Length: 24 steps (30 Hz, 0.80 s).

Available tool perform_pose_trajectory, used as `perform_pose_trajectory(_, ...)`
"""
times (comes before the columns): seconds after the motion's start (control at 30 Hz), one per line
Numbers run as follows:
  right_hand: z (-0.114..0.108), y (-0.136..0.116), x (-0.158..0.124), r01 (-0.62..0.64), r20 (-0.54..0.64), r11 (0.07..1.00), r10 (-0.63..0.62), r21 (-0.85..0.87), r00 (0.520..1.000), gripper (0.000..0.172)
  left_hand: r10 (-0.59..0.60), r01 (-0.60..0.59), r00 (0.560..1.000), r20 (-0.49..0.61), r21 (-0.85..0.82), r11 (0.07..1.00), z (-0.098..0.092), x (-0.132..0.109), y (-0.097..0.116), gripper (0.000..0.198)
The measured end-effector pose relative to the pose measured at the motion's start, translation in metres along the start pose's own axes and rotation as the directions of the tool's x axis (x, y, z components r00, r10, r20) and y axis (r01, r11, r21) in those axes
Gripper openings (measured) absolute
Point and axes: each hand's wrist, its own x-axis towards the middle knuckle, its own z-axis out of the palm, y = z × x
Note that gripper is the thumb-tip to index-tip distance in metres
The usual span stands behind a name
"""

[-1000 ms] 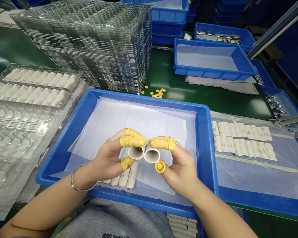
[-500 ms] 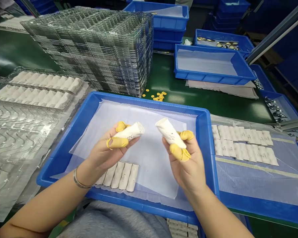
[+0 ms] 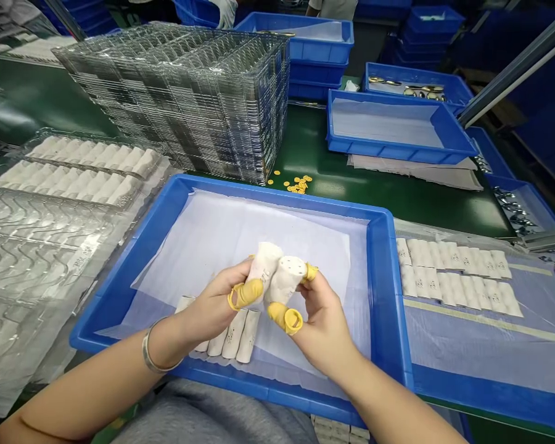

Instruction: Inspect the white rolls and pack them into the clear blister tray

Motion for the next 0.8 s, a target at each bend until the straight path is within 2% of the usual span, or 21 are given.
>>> perform_pose_trajectory(0.1,-0.002,-0.005,0.000,0.030,0.002,1.000,-0.030,-0.001,1.000,0.036,0.055,-0.054,0.995,0.088,-0.008,0.999,-0.002,-0.003,0.001,0.042)
perform_pose_trajectory(0.2,-0.005,-0.012,-0.001,0.039,0.002,0.999,-0.039,-0.013,0.999,0.037,0.094,-0.092,0.994,0.059,-0.035,0.995,-0.004,-0.005,0.000,0.060)
perform_pose_trajectory(0.33,-0.007,-0.017,-0.002,0.041,0.056,0.999,-0.042,0.010,0.998,0.044,0.052,-0.045,0.997,0.063,-0.115,0.992,-0.005,-0.005,-0.001,0.074)
perform_pose_trajectory(0.47,-0.010,-0.017,-0.005,0.055,0.124,0.998,-0.060,0.042,0.991,0.060,0.048,-0.031,0.995,0.092,-0.174,0.984,-0.004,-0.005,0.001,0.067)
perform_pose_trajectory(0.6,-0.014,-0.017,-0.005,0.001,0.185,0.998,-0.013,0.062,0.983,0.057,0.050,-0.024,0.991,0.124,-0.206,0.978,-0.005,-0.005,0.002,0.061)
perform_pose_trajectory(0.7,-0.016,-0.018,-0.003,-0.051,0.191,0.996,0.035,0.080,0.981,0.058,0.052,-0.019,0.987,0.153,-0.207,0.978,-0.006,-0.005,0.001,0.062)
perform_pose_trajectory(0.8,-0.016,-0.018,-0.001,-0.048,0.180,0.995,0.031,0.093,0.983,0.056,0.079,-0.045,0.984,0.160,-0.205,0.978,-0.007,-0.004,0.000,0.058)
